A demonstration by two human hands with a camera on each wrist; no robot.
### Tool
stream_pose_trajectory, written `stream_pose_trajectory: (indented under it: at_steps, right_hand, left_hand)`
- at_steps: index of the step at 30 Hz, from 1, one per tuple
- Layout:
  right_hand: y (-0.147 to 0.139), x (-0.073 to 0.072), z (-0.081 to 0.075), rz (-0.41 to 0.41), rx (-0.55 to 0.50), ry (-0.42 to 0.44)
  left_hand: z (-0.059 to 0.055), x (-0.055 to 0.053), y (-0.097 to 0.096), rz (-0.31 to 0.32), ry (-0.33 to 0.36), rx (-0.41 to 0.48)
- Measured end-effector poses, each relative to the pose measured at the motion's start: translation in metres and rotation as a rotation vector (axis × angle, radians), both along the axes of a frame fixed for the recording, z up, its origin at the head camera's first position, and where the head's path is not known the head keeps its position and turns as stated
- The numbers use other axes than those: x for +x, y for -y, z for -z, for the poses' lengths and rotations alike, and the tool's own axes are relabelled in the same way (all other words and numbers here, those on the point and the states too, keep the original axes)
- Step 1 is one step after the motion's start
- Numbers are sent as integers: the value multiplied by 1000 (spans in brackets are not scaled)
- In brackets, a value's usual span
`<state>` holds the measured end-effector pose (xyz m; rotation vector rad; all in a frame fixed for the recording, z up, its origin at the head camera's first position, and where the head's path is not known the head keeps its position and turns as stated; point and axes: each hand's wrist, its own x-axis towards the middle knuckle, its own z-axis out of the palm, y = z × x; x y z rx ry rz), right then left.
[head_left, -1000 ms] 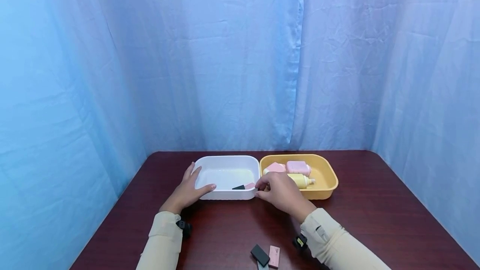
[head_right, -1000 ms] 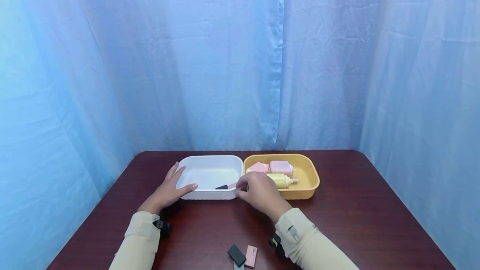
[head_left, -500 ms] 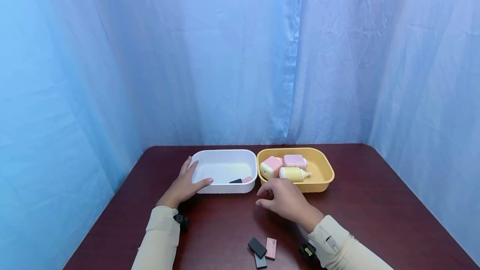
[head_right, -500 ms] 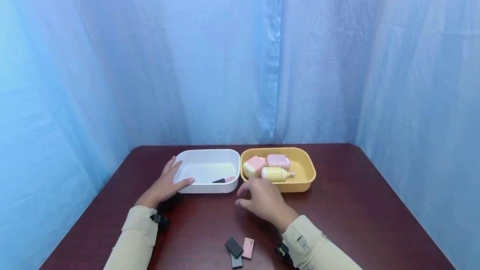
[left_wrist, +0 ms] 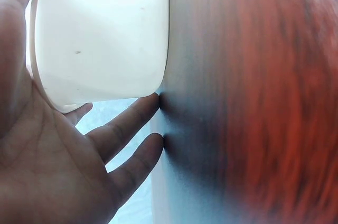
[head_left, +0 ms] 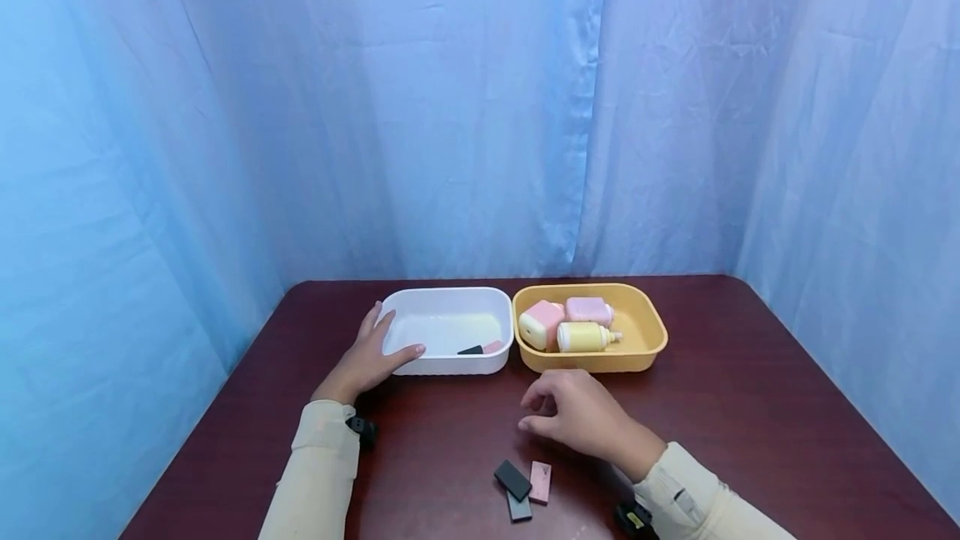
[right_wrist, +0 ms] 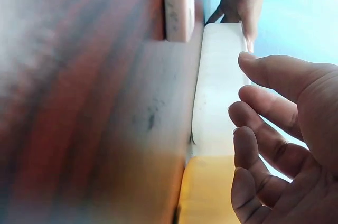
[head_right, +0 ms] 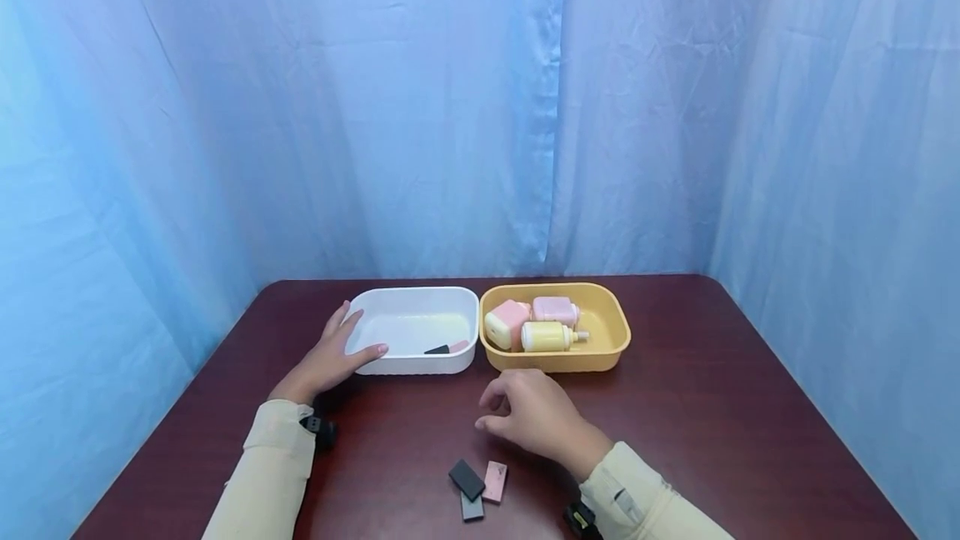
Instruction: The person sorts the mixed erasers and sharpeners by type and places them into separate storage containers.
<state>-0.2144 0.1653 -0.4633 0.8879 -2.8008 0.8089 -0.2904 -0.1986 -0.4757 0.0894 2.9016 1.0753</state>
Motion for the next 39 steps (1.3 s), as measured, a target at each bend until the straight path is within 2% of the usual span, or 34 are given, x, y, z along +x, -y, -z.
stream_pose_trajectory:
  at_steps: [4,10,15,24,32,39]
  right_hand:
    - [-5,3,1,-33,-16,66]
    - [-9,10,6,-114,-96,211]
    - [-6,17,11,-180,-108,310]
    - [0,26,6,-197,-51,325]
    - [4,27,8,-214,6,260]
    - [2,28,7,-210,1,291]
  left_hand:
    - [-1,-2,0,-1,-10,8]
    - [5,-2,0,-1,-7,3]
    - [9,0,1,-10,-5,5]
    - [4,-1,1,-4,-13,17]
    - [0,-1,1,-3,-15,11]
    - [2,0,-1,0,-20,11]
